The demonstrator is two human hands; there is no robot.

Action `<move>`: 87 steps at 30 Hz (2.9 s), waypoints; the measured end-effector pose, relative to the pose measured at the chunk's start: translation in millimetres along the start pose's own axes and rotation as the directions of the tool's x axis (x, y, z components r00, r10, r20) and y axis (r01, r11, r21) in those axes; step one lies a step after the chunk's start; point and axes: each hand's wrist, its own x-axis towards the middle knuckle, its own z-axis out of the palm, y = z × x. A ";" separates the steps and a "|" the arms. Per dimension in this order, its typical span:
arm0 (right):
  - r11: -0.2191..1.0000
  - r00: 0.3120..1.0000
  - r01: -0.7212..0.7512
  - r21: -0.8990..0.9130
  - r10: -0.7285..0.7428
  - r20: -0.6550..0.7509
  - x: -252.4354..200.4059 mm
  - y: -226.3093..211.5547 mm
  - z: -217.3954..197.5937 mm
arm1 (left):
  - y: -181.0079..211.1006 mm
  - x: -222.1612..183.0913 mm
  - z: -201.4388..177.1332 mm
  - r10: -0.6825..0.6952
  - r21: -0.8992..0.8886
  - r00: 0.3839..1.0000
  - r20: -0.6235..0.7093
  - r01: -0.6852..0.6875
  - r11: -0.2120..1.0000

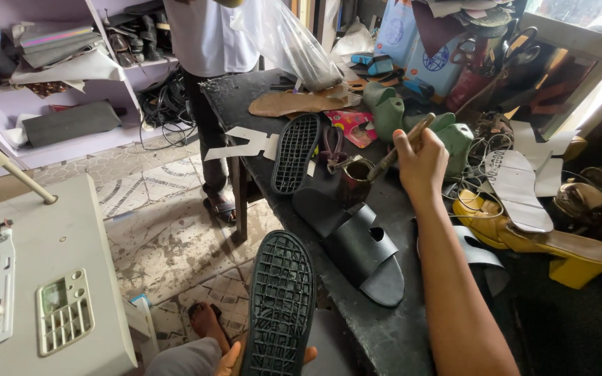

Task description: The person sits at a workbench holding a black sandal sole and uses a brush to spread adhesive over its grid-textured underside, dipping the brush into a glue container. They then apply adhesive to the surface of a black slide sandal upper, coating it as preparation for bonding.

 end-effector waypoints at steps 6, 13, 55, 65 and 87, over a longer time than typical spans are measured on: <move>0.474 0.758 -0.640 0.605 0.518 0.396 7.2 48.1 19.7 | 11.8 36.7 37.1 0.049 0.031 0.998 0.046 -0.050 0.998; -0.292 0.685 -0.582 0.759 0.328 0.651 27.2 -51.8 -29.1 | 14.3 48.7 85.2 0.033 -0.041 0.999 -0.009 -0.034 0.999; 0.727 0.621 0.289 0.623 -0.638 0.456 -247.8 -254.1 -123.8 | -8.7 26.6 171.0 0.070 -0.052 0.932 -0.356 -0.095 0.994; 0.717 0.517 0.310 0.624 -0.678 0.522 -229.5 -251.7 -124.9 | -11.6 20.4 140.8 0.010 -0.118 0.950 -0.313 -0.050 0.992; 0.630 0.310 0.239 0.739 -0.771 0.556 -232.7 -252.9 -133.3 | -0.9 36.1 192.1 -0.040 -0.054 0.909 -0.414 0.019 0.998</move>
